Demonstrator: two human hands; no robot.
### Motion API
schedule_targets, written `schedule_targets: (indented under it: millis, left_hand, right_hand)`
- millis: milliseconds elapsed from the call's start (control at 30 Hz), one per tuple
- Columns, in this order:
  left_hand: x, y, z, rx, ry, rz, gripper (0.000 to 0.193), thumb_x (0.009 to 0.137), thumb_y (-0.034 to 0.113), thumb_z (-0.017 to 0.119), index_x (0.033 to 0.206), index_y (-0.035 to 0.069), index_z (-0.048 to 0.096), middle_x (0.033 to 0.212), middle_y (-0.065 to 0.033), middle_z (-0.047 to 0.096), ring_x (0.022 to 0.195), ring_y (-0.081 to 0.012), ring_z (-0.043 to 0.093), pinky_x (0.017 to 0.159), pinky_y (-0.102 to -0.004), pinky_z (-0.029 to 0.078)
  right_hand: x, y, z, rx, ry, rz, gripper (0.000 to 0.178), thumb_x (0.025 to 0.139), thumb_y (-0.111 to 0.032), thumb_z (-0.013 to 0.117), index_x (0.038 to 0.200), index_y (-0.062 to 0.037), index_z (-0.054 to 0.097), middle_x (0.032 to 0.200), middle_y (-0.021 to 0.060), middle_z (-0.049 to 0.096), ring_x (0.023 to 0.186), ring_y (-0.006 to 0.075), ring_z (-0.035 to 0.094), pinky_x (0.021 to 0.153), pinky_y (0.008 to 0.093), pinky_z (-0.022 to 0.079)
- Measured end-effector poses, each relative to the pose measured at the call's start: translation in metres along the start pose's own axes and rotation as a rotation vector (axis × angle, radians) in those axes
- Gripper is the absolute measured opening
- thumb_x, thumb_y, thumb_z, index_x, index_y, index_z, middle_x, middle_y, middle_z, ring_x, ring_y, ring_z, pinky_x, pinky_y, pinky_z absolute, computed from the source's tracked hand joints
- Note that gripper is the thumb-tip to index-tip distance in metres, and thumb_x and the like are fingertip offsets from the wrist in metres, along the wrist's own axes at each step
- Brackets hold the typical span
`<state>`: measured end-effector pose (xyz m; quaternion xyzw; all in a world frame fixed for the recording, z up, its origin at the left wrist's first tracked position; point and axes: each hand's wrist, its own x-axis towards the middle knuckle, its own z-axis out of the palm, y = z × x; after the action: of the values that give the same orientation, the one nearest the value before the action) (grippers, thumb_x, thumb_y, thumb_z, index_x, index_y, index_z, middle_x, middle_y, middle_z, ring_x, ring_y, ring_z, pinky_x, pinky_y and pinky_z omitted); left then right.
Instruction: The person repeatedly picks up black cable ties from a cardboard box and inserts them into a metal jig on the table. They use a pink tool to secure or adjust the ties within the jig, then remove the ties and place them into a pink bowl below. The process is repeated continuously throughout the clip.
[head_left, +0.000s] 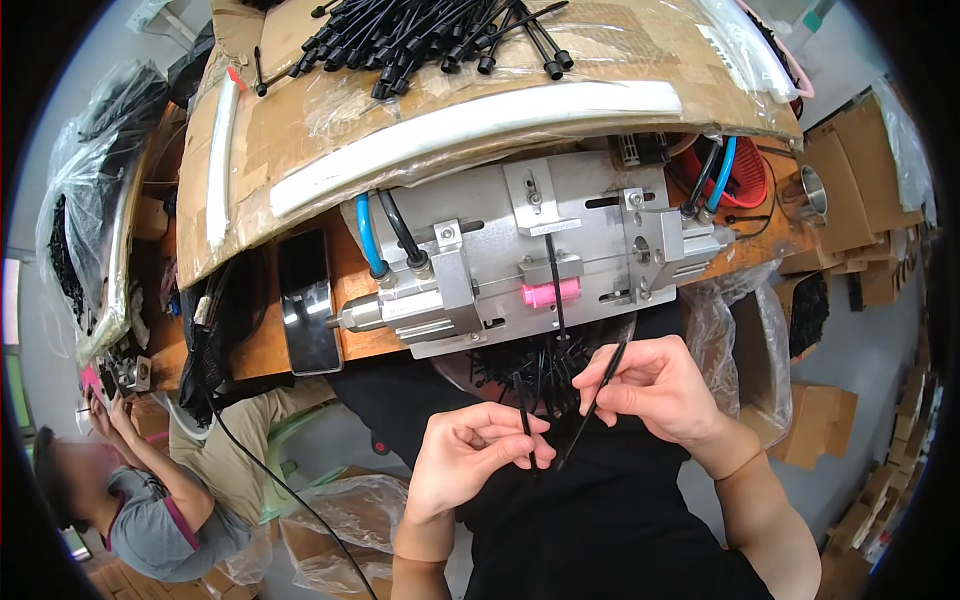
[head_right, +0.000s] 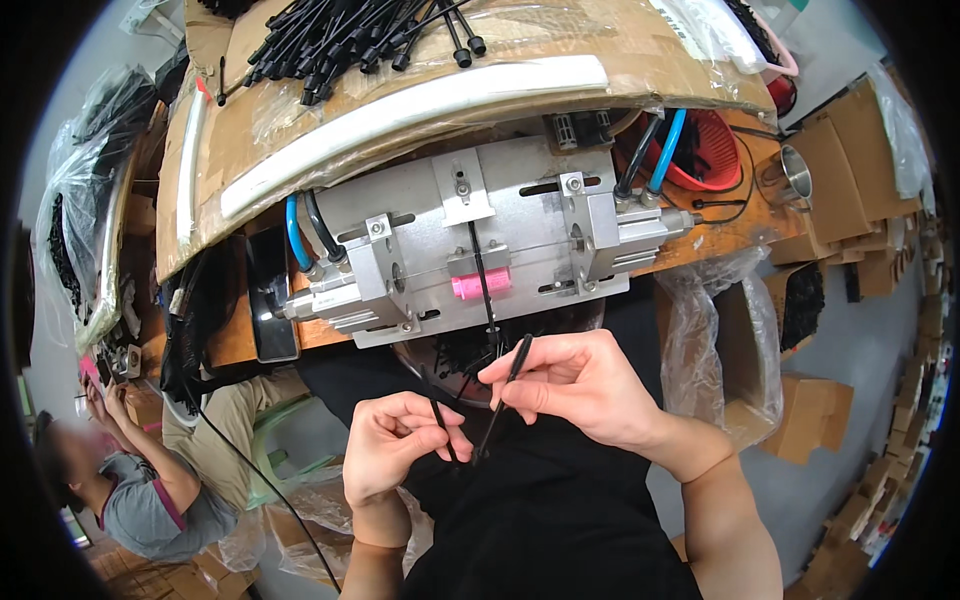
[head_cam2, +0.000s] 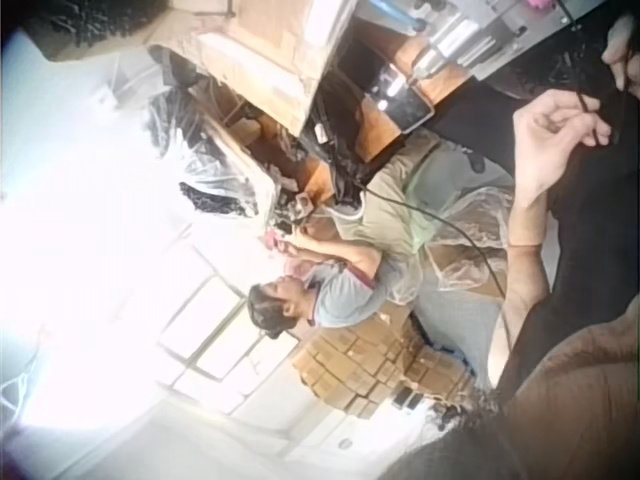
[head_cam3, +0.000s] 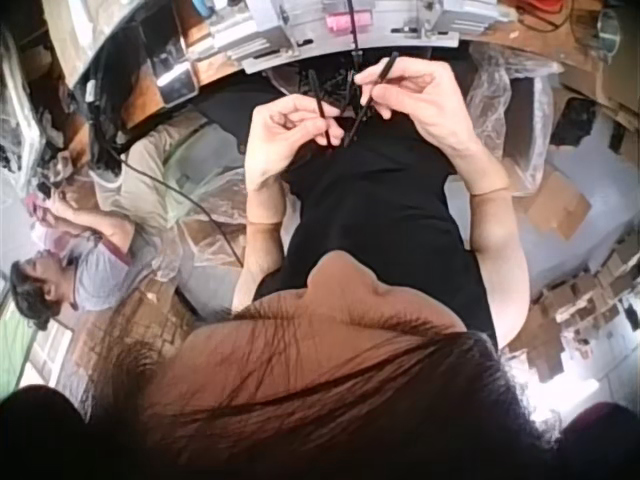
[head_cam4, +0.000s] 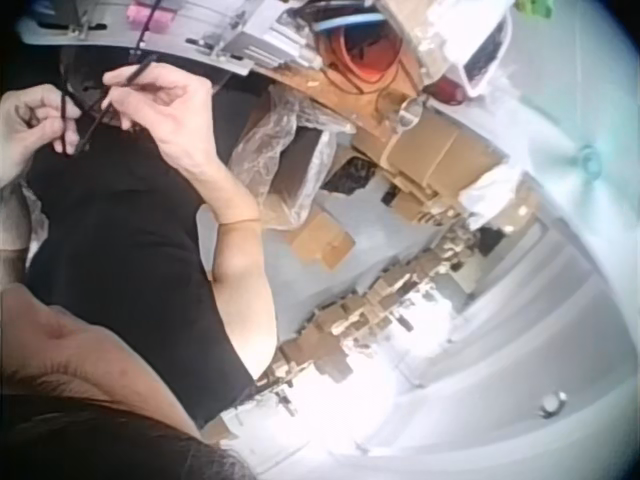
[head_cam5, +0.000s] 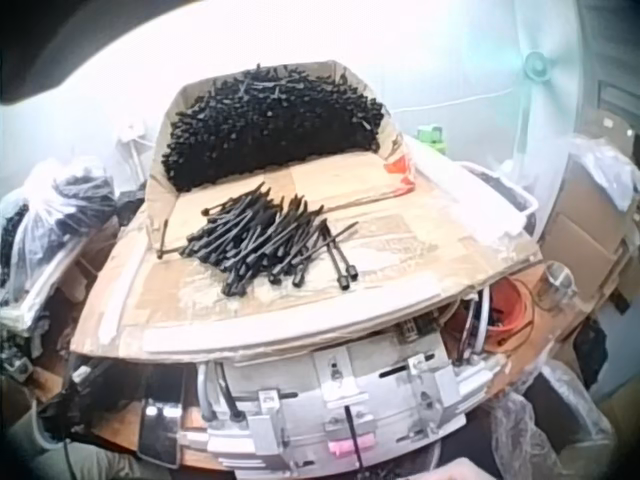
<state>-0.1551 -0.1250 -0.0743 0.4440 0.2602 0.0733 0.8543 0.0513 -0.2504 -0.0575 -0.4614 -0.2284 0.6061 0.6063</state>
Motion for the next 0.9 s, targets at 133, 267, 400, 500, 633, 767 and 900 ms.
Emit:
schedule_targets:
  millis: [133,267,400,500,633,767,900]
  left_hand:
    - [-0.002,0.004,0.003,-0.039,-0.020,0.007,0.017,0.092,-0.002,0.062,0.107,-0.010,0.066,0.089,-0.0153,0.072,0.081,-0.0198,0.071,0.072,-0.0260,0.056]
    - [-0.004,0.007,0.003,-0.033,-0.032,0.007,0.018,0.094,-0.002,0.060,0.109,-0.010,0.066,0.090,-0.0154,0.072,0.083,-0.0200,0.071,0.074,-0.0262,0.056]
    - [-0.004,0.011,0.004,-0.042,-0.058,0.005,0.019,0.095,0.000,0.059,0.109,-0.011,0.066,0.090,-0.0156,0.072,0.085,-0.0205,0.071,0.075,-0.0265,0.056]
    - [-0.005,0.012,0.005,-0.056,-0.068,-0.003,0.020,0.096,0.001,0.059,0.110,-0.011,0.065,0.091,-0.0163,0.072,0.085,-0.0212,0.071,0.076,-0.0268,0.056]
    - [-0.006,0.013,0.004,-0.075,-0.080,-0.009,0.020,0.096,0.002,0.059,0.110,-0.012,0.065,0.091,-0.0177,0.072,0.085,-0.0219,0.071,0.076,-0.0272,0.056]
    - [-0.007,0.013,0.005,-0.057,-0.052,0.003,0.019,0.095,0.000,0.059,0.109,-0.012,0.065,0.090,-0.0185,0.072,0.084,-0.0228,0.072,0.075,-0.0274,0.056]
    - [-0.008,0.014,0.007,-0.021,-0.010,0.003,0.015,0.093,-0.003,0.059,0.104,-0.011,0.065,0.086,-0.0206,0.071,0.080,-0.0260,0.072,0.071,-0.0284,0.058]
  right_hand:
    - [-0.003,-0.003,0.002,0.030,-0.038,0.026,0.018,0.092,-0.001,0.064,0.107,0.0078,0.068,0.093,0.0121,0.070,0.078,0.0138,0.064,0.070,0.0255,0.052]
    - [-0.005,-0.002,0.002,0.056,-0.059,-0.008,0.013,0.093,-0.001,0.063,0.102,0.0073,0.067,0.094,0.0144,0.070,0.078,0.0143,0.064,0.071,0.0261,0.052]
    - [-0.008,-0.009,0.003,0.037,-0.042,0.014,0.010,0.095,0.000,0.060,0.101,0.0060,0.064,0.098,0.0181,0.071,0.076,0.0160,0.065,0.072,0.0268,0.054]
    - [-0.008,-0.013,0.005,0.058,-0.055,0.030,0.011,0.095,0.000,0.059,0.104,0.0056,0.062,0.099,0.0202,0.070,0.078,0.0188,0.067,0.072,0.0285,0.055]
    - [-0.009,-0.019,0.006,0.132,-0.084,0.068,0.016,0.094,0.001,0.059,0.109,0.0064,0.059,0.100,0.0211,0.070,0.083,0.0223,0.070,0.074,0.0321,0.058]
    - [-0.011,-0.020,0.007,0.100,-0.108,0.073,0.021,0.092,0.004,0.062,0.112,0.0075,0.059,0.101,0.0212,0.069,0.084,0.0231,0.071,0.078,0.0331,0.059]
    - [-0.011,-0.023,0.007,0.063,-0.104,0.130,0.025,0.089,0.006,0.066,0.113,0.0080,0.059,0.099,0.0206,0.070,0.082,0.0228,0.072,0.077,0.0311,0.059]
